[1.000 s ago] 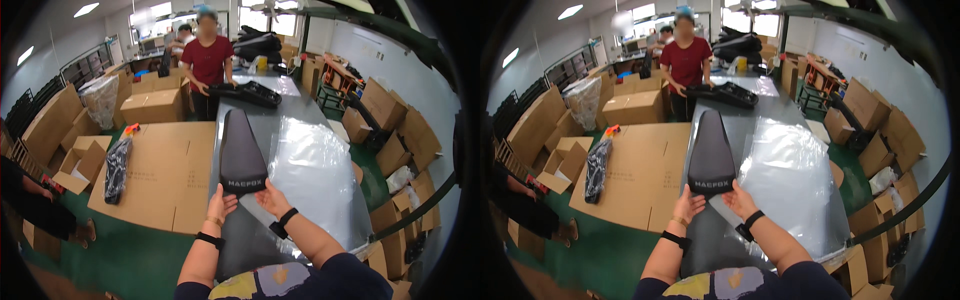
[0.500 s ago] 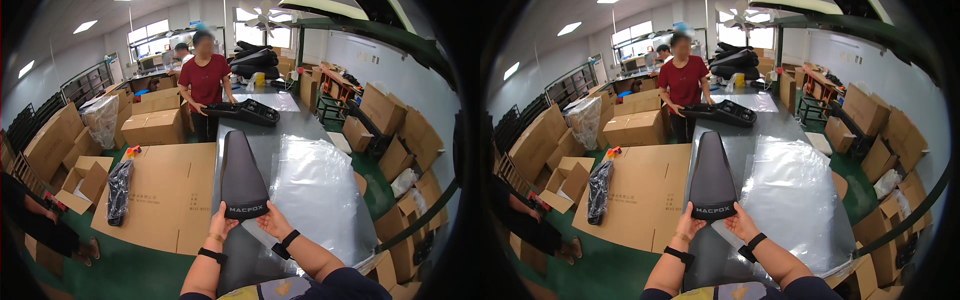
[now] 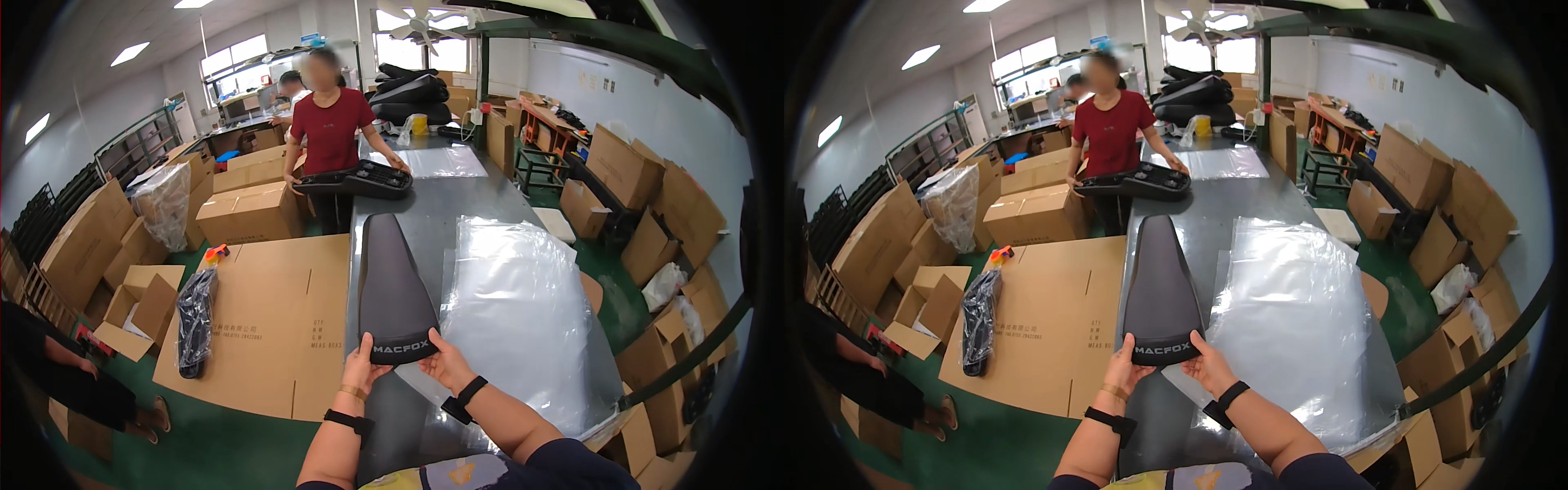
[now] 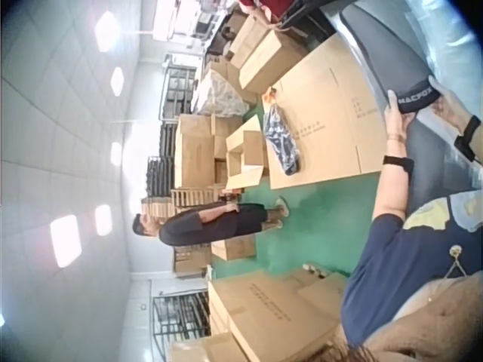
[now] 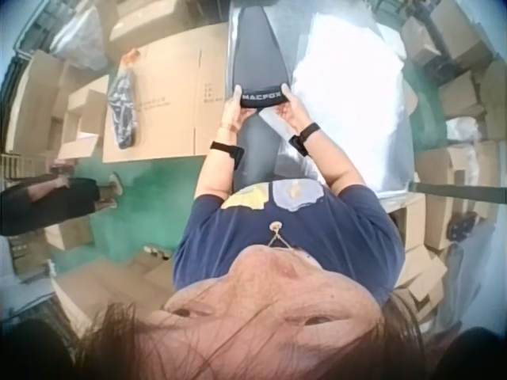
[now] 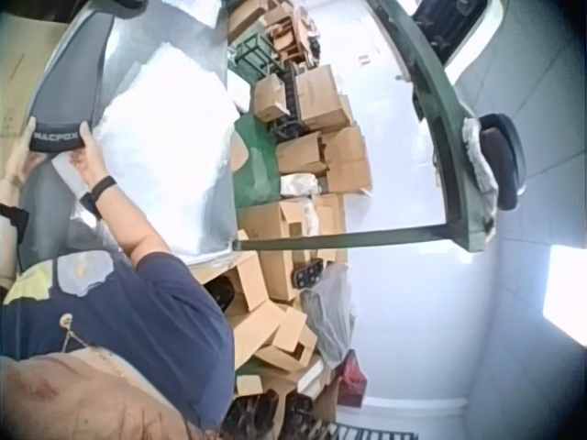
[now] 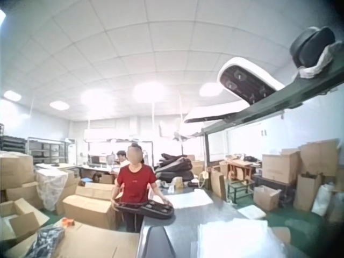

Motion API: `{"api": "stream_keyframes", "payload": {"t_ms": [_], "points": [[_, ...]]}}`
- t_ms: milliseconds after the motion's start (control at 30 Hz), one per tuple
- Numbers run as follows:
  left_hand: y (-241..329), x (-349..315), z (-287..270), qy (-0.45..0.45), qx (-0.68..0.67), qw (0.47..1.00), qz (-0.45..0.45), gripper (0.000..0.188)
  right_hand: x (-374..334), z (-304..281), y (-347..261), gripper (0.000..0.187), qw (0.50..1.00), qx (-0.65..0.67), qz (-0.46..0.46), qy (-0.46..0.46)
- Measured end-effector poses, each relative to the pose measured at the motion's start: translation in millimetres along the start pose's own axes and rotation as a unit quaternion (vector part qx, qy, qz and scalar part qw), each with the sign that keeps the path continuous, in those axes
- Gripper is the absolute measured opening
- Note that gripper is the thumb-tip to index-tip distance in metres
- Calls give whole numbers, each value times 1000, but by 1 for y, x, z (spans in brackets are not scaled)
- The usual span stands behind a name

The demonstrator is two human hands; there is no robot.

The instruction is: The person repeatedly picks up black plastic trays and gray triangular MACFOX-branded items, wraps each in clear plastic bags, and places them into cardboard boxes. The process is repeated multiple times with the same types of items.

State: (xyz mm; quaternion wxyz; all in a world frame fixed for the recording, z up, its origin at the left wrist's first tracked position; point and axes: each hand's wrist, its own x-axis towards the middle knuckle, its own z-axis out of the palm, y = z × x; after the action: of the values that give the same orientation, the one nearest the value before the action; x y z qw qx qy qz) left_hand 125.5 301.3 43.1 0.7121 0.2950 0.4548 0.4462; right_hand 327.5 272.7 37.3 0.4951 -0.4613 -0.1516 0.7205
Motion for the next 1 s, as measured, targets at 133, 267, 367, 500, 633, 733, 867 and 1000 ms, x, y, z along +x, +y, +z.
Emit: {"api": "stream_keyframes", "payload": {"t_ms": [133,267,367,500,633,733,867,1000], "points": [[-6,-2,0,-20,-12,1000,6,56,-2,-5,3,39,1000,12,-14,1],[-8,3,-1,-58,-27,998,-5,54,-2,-9,-1,32,998,36,-44,-23],[-10,1,-3,-58,-34,998,13,51,-5,-16,5,31,995,53,-65,-49],[-8,-6,-5,-94,-64,993,24,43,-14,-15,8,23,994,51,-78,-49],[-18,-15,-16,-113,-95,988,33,32,-20,-21,15,21,993,41,-86,-70],[-25,-29,-21,-88,-68,993,24,30,-21,-29,18,27,994,34,-77,-71],[-59,-47,-36,-39,-12,997,-61,30,-35,-31,26,33,998,45,-31,-32],[-82,-61,-36,-36,51,992,-111,31,-43,-32,30,35,998,45,-21,-29]]}}
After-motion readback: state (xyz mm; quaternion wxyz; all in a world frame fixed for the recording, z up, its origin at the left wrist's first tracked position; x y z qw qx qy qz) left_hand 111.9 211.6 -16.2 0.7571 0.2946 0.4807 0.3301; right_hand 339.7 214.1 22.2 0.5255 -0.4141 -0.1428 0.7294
